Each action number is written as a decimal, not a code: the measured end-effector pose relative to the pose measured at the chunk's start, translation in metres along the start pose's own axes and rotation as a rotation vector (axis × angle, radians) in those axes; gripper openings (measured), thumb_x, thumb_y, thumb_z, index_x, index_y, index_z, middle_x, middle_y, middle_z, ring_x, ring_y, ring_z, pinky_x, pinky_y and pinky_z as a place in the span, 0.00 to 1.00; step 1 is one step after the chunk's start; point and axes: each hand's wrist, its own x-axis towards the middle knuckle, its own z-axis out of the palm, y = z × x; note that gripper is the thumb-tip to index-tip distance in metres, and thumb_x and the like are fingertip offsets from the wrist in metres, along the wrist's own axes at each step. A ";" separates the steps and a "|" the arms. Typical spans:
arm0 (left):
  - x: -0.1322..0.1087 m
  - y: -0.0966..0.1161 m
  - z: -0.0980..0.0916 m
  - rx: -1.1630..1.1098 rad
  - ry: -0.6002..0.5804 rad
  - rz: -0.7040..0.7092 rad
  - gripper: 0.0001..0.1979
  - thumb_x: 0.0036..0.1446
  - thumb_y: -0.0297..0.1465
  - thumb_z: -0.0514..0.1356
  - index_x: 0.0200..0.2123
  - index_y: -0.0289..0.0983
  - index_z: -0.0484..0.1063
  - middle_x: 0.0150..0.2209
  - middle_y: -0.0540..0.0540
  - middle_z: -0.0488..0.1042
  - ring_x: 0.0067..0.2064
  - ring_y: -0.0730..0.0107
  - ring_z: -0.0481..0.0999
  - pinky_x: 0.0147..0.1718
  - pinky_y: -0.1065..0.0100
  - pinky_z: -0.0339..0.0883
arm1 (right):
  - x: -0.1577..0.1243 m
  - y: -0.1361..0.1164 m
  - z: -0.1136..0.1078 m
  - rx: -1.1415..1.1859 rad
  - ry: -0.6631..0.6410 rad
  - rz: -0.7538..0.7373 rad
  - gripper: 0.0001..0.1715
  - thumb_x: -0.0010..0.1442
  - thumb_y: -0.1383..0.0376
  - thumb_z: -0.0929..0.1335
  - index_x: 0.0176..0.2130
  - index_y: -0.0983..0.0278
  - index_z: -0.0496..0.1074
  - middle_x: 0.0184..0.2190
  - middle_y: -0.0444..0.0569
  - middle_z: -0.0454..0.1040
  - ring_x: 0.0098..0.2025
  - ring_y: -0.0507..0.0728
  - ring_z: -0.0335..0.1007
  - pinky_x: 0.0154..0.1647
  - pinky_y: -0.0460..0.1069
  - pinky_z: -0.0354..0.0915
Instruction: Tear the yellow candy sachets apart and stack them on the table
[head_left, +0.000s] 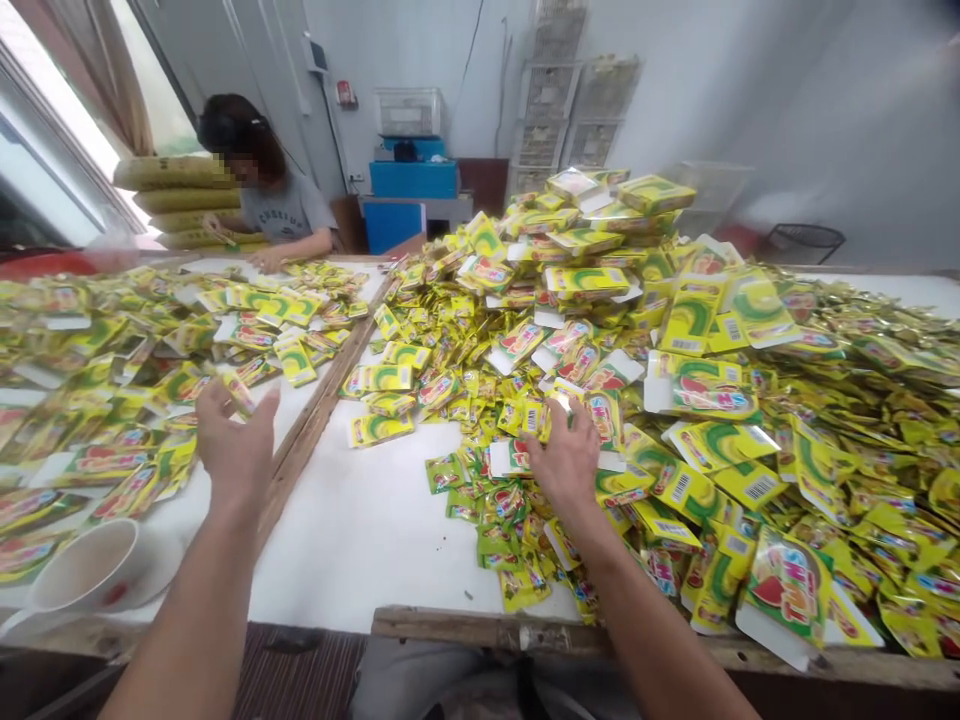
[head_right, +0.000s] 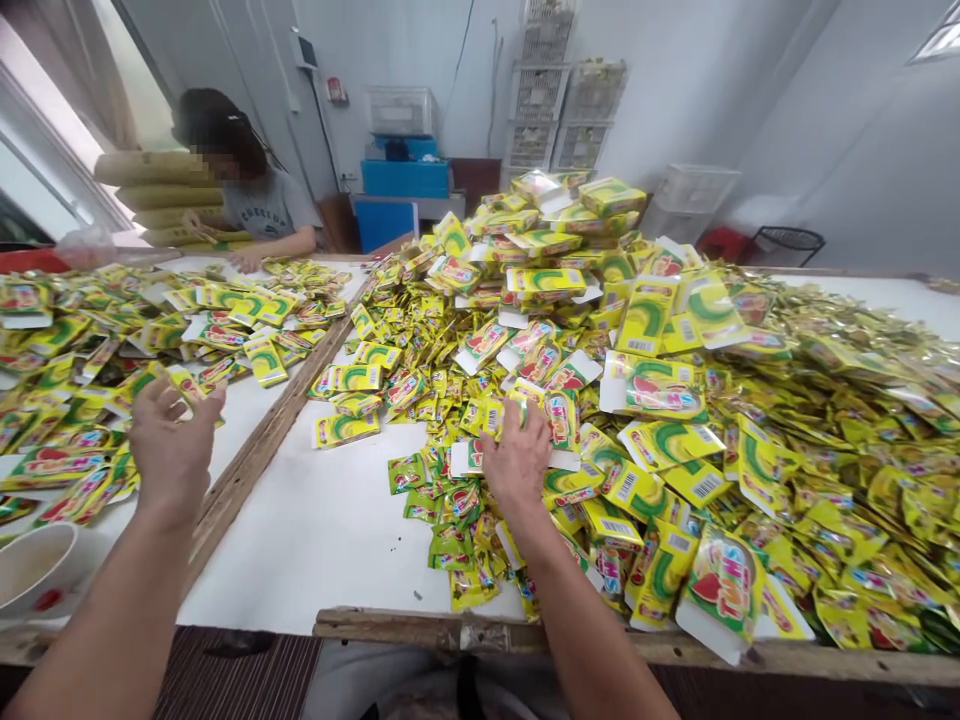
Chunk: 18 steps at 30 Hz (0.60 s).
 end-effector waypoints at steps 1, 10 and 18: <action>-0.007 0.004 -0.001 -0.033 -0.013 -0.006 0.35 0.40 0.44 0.67 0.51 0.36 0.64 0.46 0.42 0.73 0.44 0.62 0.72 0.41 0.64 0.66 | 0.002 0.004 0.000 0.009 0.006 -0.006 0.25 0.54 0.62 0.65 0.51 0.69 0.65 0.54 0.65 0.58 0.57 0.71 0.51 0.53 0.65 0.53; -0.145 0.027 0.012 -0.750 -1.036 -0.700 0.26 0.41 0.46 0.66 0.40 0.34 0.72 0.36 0.41 0.77 0.38 0.64 0.76 0.38 0.65 0.67 | -0.036 -0.065 -0.014 0.822 -0.392 -0.076 0.13 0.56 0.59 0.64 0.42 0.61 0.68 0.50 0.53 0.65 0.50 0.58 0.63 0.42 0.51 0.66; -0.133 -0.012 0.001 -0.655 -0.807 -0.714 0.21 0.32 0.32 0.72 0.33 0.34 0.70 0.26 0.49 0.76 0.27 0.70 0.75 0.26 0.72 0.66 | -0.028 -0.066 0.041 0.245 -0.668 -0.396 0.18 0.58 0.68 0.64 0.49 0.63 0.67 0.48 0.54 0.72 0.55 0.64 0.58 0.50 0.59 0.53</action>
